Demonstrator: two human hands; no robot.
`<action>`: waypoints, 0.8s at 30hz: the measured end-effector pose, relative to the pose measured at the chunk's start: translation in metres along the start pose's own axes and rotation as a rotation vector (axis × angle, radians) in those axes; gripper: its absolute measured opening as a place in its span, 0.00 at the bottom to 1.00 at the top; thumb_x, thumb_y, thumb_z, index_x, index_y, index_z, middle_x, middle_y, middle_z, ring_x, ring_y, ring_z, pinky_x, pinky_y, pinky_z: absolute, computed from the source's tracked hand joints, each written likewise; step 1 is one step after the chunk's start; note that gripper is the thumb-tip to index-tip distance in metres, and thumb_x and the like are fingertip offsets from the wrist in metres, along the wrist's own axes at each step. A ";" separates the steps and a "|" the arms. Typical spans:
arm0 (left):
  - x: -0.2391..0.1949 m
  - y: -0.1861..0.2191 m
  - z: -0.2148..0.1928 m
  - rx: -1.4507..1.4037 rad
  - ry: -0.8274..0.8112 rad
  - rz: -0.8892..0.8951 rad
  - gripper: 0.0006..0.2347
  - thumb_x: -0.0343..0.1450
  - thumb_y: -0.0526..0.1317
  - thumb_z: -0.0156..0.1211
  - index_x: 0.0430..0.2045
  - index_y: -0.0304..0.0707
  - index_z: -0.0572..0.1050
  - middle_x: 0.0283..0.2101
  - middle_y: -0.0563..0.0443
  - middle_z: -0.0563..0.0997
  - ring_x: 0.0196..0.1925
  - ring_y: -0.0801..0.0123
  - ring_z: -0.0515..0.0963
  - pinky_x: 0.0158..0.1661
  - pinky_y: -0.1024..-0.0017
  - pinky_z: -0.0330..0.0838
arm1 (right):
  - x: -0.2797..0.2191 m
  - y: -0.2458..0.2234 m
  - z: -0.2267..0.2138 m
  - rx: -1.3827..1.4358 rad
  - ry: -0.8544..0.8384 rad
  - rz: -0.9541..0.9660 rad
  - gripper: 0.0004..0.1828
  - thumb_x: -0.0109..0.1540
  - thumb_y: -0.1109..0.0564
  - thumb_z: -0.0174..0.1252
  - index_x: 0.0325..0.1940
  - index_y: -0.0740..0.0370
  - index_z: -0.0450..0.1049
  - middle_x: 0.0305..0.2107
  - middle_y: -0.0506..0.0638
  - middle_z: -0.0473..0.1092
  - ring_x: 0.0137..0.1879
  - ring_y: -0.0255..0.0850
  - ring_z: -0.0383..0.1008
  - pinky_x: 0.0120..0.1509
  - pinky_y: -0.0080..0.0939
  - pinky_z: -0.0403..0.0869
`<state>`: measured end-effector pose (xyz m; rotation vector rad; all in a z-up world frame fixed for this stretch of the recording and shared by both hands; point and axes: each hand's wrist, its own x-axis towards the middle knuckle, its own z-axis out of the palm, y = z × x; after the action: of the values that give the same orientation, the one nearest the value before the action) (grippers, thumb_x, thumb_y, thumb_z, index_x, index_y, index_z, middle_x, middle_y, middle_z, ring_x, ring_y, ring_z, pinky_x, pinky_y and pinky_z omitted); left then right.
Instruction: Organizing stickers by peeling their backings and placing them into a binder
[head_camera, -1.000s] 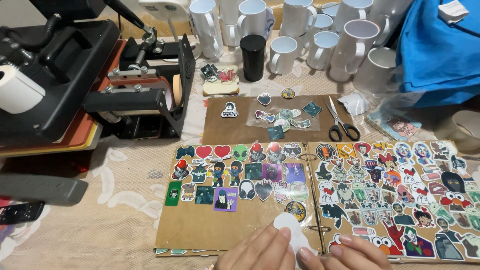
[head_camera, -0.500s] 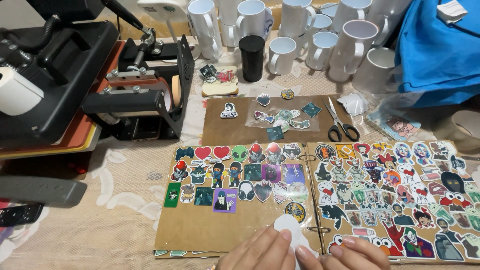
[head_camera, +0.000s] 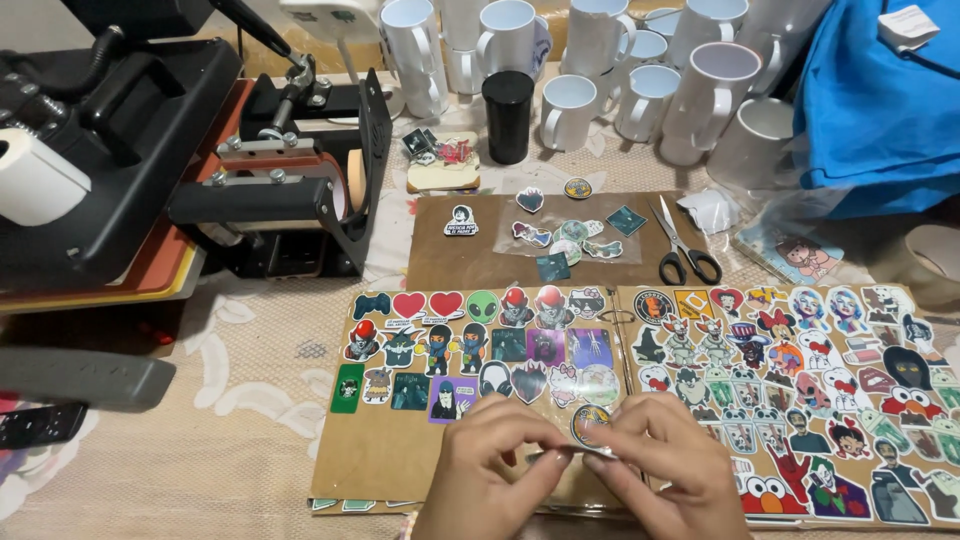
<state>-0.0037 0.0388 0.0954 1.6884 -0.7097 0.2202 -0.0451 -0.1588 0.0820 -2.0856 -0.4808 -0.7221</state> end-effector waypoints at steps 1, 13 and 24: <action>-0.003 -0.008 0.002 -0.117 -0.018 -0.247 0.03 0.62 0.32 0.70 0.24 0.40 0.84 0.27 0.53 0.83 0.29 0.75 0.76 0.25 0.78 0.67 | 0.001 0.001 0.000 0.068 -0.037 0.055 0.20 0.56 0.56 0.67 0.53 0.53 0.79 0.26 0.42 0.73 0.37 0.36 0.73 0.49 0.37 0.71; -0.024 -0.035 -0.008 -0.524 -0.018 -0.793 0.07 0.64 0.30 0.72 0.31 0.26 0.83 0.32 0.51 0.81 0.29 0.78 0.78 0.27 0.83 0.72 | 0.037 0.009 0.001 0.308 -0.370 0.697 0.08 0.57 0.56 0.69 0.25 0.61 0.85 0.20 0.43 0.74 0.26 0.31 0.65 0.29 0.33 0.61; -0.107 -0.053 -0.093 0.723 0.301 0.300 0.09 0.70 0.41 0.61 0.20 0.40 0.74 0.26 0.52 0.78 0.29 0.62 0.77 0.35 0.71 0.73 | 0.104 0.023 0.102 0.419 -0.672 0.893 0.05 0.58 0.59 0.71 0.30 0.64 0.87 0.14 0.50 0.71 0.18 0.32 0.57 0.22 0.32 0.53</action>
<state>-0.0375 0.1664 0.0212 2.1476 -0.6932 1.0194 0.0796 -0.0798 0.0874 -1.8205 -0.0011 0.5670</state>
